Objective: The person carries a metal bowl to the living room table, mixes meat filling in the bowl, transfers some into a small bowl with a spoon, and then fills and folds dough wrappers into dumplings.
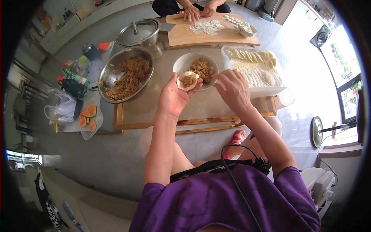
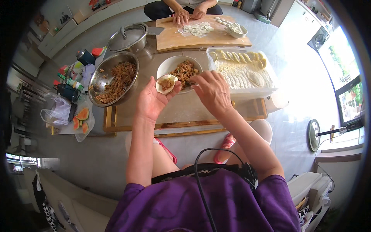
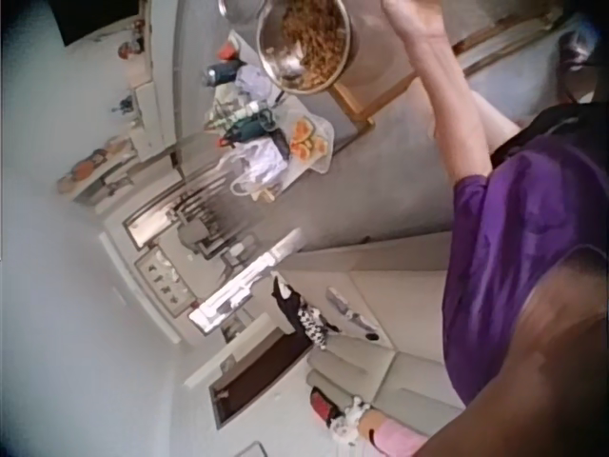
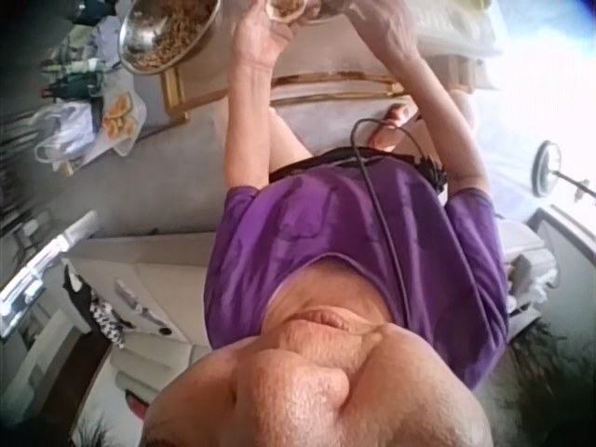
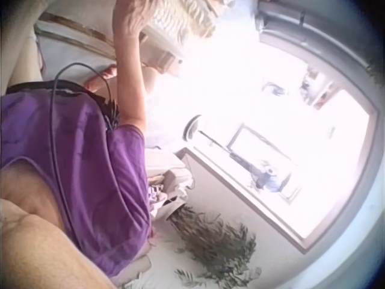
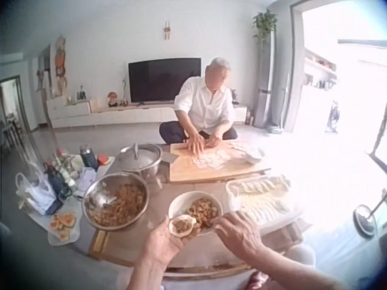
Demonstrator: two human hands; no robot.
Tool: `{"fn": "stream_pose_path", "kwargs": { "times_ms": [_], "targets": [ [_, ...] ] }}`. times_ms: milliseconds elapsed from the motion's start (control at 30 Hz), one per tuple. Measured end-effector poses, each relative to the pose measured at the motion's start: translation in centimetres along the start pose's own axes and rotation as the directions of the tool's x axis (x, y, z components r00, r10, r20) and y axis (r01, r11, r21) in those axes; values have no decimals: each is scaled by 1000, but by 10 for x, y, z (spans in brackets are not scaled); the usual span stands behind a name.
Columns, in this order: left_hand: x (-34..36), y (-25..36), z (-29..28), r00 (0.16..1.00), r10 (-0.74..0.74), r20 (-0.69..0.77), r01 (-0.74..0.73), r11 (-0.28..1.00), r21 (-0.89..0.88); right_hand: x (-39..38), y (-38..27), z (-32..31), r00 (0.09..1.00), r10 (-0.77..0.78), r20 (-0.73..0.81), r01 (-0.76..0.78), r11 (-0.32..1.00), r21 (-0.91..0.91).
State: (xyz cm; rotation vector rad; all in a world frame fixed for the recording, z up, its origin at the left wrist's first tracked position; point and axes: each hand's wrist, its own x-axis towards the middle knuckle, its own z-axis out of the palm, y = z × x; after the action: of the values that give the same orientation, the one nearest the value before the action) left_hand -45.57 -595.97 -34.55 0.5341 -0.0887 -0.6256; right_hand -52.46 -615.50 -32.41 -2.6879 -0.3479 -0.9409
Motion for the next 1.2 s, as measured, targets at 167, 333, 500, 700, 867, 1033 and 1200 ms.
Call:
{"fn": "stream_pose_path", "kwargs": {
  "times_ms": [167, 333, 500, 700, 867, 1033, 1200],
  "targets": [
    [-19, -12, 30, 997, -70, -17, 70, 997, 9, -2, -14, -14, 988, -136, -77, 146, 979, 144],
    [-34, -24, 39, 988, -109, 109, 95, 988, 124, -11, -14, -34, 972, -227, -61, 234, 955, 185],
    [-53, -41, 65, 995, -39, 96, -2, 920, 392, -15, -18, -46, 994, -46, -97, 79, 926, 369],
    [-61, -58, 80, 993, 103, 57, -118, 826, 552, -19, -28, -71, 922, 271, 276, -386, 677, 627],
    [-63, -64, 83, 986, 154, 65, -162, 779, 606, -19, -24, -79, 907, 276, 317, -417, 688, 595],
    [-63, -67, 77, 986, 146, 77, -161, 755, 635, -19, -21, -77, 904, 281, 322, -423, 694, 583],
    [-63, -67, 72, 992, 120, 45, -123, 790, 600, -12, -17, -82, 890, 181, 419, -393, 772, 500]
  ]
}}
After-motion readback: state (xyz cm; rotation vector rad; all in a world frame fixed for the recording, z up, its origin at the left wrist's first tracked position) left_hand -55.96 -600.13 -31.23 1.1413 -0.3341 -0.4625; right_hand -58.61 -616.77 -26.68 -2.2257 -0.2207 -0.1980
